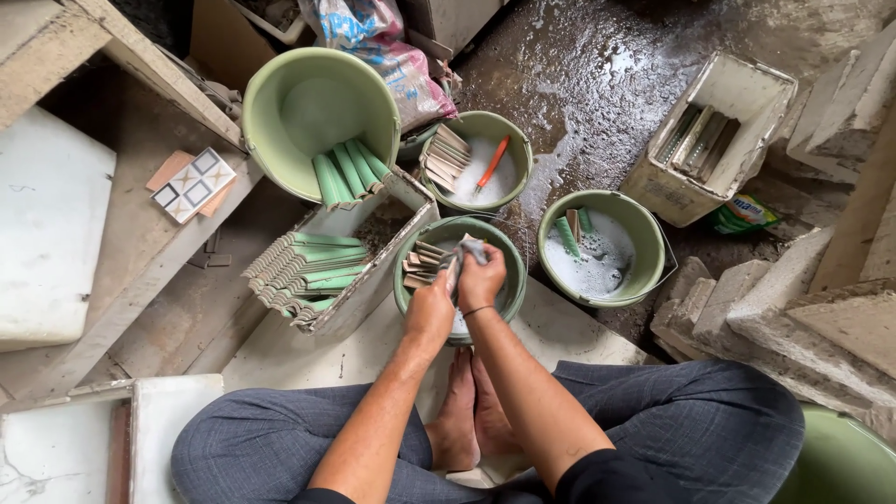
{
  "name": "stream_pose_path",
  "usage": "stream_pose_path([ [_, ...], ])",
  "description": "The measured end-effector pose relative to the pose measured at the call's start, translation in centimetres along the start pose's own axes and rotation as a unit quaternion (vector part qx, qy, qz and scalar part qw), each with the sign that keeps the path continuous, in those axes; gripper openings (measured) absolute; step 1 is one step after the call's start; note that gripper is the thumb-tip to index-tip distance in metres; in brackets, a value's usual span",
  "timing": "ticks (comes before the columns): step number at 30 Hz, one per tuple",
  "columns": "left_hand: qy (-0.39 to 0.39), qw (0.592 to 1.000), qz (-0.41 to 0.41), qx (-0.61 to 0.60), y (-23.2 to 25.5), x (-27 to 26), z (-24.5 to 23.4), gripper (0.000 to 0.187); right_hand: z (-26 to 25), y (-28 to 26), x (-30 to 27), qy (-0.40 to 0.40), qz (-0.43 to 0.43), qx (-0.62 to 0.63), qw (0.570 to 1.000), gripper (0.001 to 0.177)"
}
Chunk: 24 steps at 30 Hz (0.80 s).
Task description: The person sits cross-legged and scrubs small wooden sticks with a cloth in a bucket of soapy water, then rinses them in a second bucket. The person handles the sticks one at a time, scrubbing and rinsing repeatedly.
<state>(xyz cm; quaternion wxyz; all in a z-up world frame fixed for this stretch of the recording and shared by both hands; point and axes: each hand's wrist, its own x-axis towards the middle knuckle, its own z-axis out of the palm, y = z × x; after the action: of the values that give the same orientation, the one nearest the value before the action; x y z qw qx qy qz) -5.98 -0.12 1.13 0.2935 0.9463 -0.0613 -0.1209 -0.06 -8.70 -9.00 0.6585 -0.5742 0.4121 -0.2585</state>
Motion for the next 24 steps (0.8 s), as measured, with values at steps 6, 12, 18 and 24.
stream_pose_path([
  [6,0.021,1.0,0.013,-0.005,-0.5,0.5,0.3,0.042,-1.3,-0.2,0.0,-0.014,-0.012,-0.004,1.0,0.029],
  [12,0.019,0.999,0.028,0.003,0.5,-0.2,-0.3,0.043,-1.7,-0.3,0.6,-0.019,-0.024,-0.036,0.999,0.029],
  [18,0.016,0.999,0.029,-0.013,0.6,-0.4,0.2,0.042,-1.9,2.4,4.2,-0.006,-0.041,-0.037,0.998,0.031],
  [24,0.005,1.0,0.018,-0.009,-1.3,1.7,1.3,0.041,-3.3,0.1,-2.2,-0.052,-0.016,-0.031,0.998,0.026],
])
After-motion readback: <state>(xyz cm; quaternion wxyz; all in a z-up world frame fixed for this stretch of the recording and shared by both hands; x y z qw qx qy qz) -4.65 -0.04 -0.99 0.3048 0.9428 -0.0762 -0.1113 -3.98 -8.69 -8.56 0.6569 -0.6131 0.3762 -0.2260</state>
